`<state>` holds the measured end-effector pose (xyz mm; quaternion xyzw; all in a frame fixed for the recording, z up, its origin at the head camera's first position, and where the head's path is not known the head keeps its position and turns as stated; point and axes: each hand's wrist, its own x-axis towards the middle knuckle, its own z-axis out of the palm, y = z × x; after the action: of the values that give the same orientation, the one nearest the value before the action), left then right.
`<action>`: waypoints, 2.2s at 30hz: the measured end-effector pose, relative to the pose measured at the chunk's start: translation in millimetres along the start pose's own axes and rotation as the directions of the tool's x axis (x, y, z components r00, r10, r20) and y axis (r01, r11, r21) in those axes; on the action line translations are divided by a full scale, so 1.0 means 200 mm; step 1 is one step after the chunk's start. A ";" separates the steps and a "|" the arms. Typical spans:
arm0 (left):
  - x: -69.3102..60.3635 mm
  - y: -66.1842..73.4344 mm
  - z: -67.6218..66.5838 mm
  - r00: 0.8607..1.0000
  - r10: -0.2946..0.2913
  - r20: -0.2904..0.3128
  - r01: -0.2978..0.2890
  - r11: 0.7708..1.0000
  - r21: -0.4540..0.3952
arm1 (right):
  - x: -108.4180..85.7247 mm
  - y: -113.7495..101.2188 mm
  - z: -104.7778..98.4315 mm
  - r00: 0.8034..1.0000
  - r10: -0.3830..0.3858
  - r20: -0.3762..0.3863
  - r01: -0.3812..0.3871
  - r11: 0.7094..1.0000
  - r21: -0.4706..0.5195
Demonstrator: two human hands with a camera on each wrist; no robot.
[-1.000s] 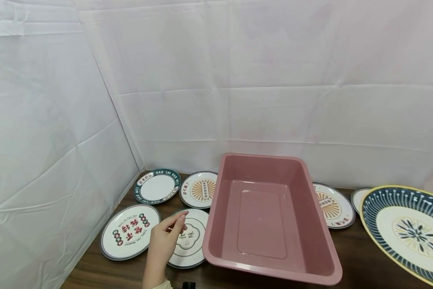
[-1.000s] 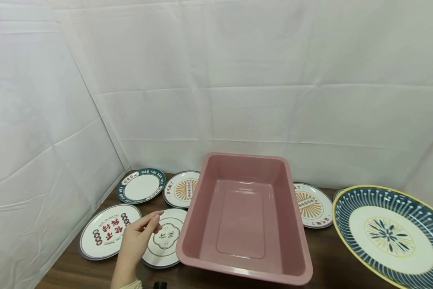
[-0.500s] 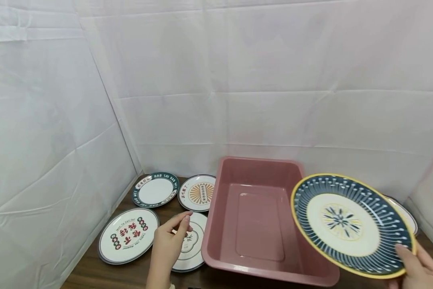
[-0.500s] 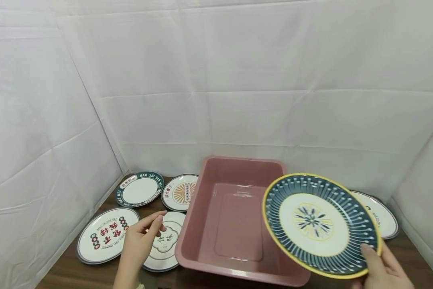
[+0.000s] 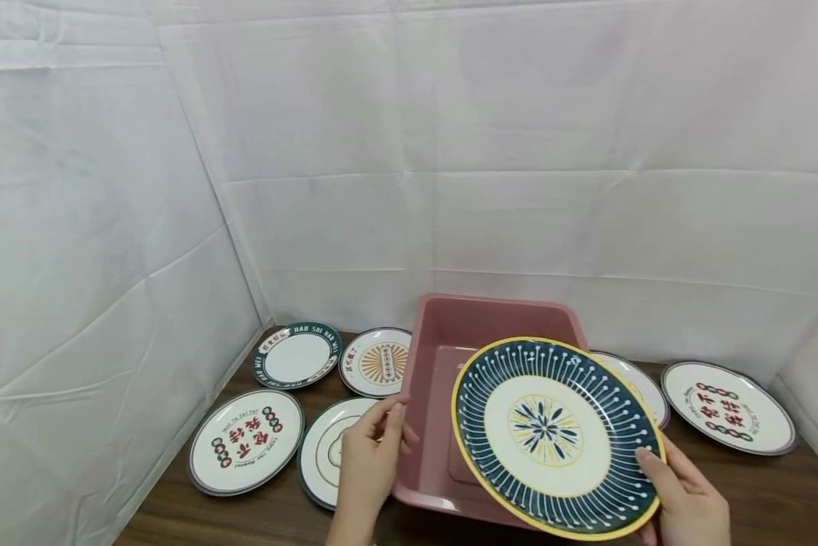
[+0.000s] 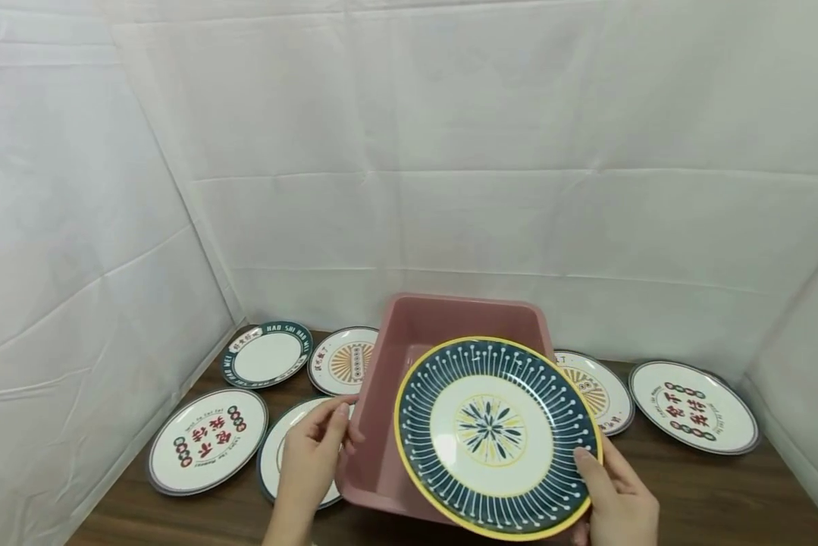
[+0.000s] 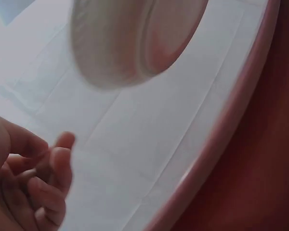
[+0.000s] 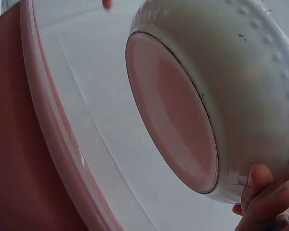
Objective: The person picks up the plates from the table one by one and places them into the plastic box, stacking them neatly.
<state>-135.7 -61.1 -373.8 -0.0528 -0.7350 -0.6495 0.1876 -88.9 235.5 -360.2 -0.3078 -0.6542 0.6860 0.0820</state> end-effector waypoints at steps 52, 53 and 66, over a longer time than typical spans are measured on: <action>0.31 0.15 0.07 0.856 -0.084 0.510 0.075 0.996 0.038 | 0.07 -0.23 0.15 0.839 -0.500 0.214 0.514 0.858 -0.012; 0.33 0.16 0.08 0.865 -0.089 0.494 0.073 0.996 0.053 | 0.08 -0.24 0.17 0.829 -0.517 0.212 0.531 0.847 -0.012; 0.47 0.15 0.20 0.958 -0.146 0.247 0.129 0.988 0.083 | 0.22 -0.34 0.30 0.847 -0.510 0.151 0.507 0.860 0.059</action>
<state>-221.6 -33.6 -316.1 -0.0776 -0.7758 -0.6242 0.0487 -175.5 217.1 -312.8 -0.0666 -0.7109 0.6679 0.2099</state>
